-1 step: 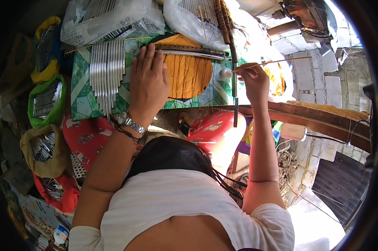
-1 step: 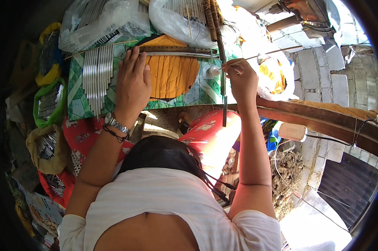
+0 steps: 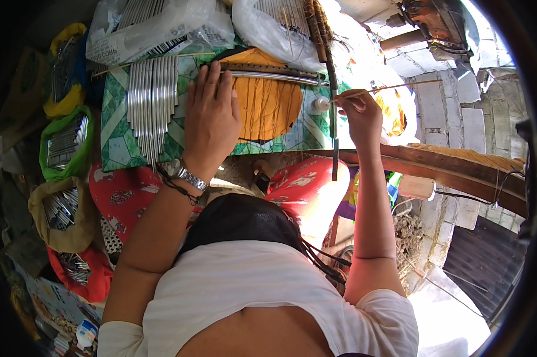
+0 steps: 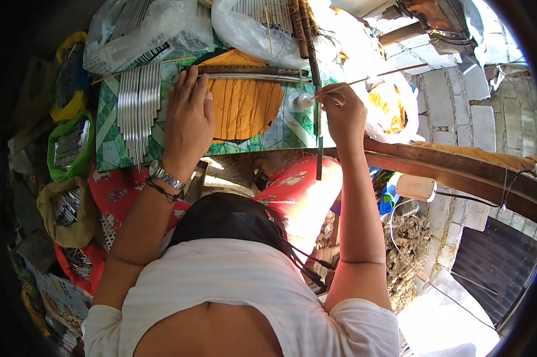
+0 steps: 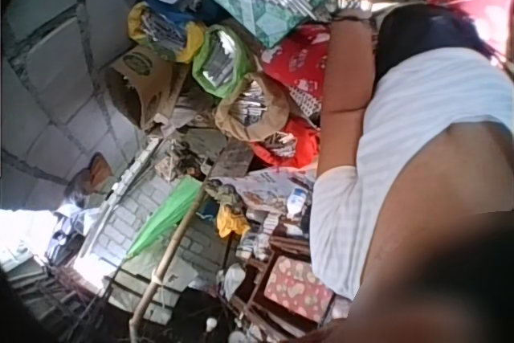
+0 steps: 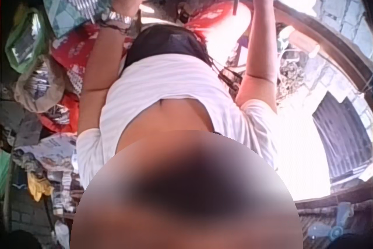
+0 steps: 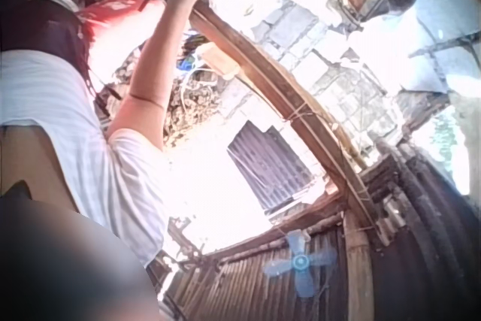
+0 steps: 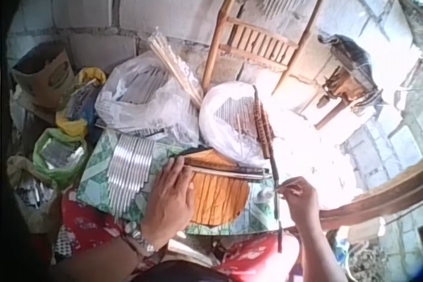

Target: The person gathers metal rods from nearby bags and arranges them on a low table. They measure the rods with a ruler, then wrap a rubber band around the bundle to secure them. The person repeats this process with additional rods, creating multiple bundles.

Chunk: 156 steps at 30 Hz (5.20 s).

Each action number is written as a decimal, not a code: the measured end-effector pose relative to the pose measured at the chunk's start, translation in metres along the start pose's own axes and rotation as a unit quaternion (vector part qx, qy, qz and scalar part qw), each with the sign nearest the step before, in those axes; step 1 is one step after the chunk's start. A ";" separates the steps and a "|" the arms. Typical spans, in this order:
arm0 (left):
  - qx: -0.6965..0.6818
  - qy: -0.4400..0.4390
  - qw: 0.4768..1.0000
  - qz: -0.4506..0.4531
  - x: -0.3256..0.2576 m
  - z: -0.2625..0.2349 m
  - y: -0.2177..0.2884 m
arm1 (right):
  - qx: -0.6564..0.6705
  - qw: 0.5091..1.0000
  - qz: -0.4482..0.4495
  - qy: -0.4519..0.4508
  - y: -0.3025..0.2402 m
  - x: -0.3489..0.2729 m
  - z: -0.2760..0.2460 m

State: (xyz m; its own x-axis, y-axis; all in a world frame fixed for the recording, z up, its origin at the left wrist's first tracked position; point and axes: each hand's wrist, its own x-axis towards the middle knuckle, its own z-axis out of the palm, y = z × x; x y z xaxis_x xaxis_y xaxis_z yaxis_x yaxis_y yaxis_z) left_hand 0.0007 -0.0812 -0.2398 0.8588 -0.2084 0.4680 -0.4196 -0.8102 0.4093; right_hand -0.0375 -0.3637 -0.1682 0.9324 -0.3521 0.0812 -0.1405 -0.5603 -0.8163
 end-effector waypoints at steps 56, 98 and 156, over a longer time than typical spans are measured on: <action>-0.044 0.017 0.999 -0.009 -0.001 0.000 0.001 | -0.111 0.992 -0.049 0.010 -0.042 0.004 0.015; -0.050 0.018 0.998 -0.013 -0.001 -0.004 0.002 | 0.344 0.923 0.112 -0.130 -0.075 0.027 0.050; -0.098 -0.006 0.994 -0.053 -0.001 -0.012 0.006 | -0.137 0.967 -0.098 -0.194 -0.106 0.062 0.148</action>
State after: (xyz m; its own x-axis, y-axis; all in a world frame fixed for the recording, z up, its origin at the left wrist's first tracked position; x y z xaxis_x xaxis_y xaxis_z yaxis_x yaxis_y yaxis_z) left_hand -0.0056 -0.0793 -0.2288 0.9041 -0.1345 0.4056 -0.3746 -0.7062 0.6007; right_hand 0.0840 -0.2151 -0.1608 0.9973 0.0579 -0.0445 0.0178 -0.7835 -0.6212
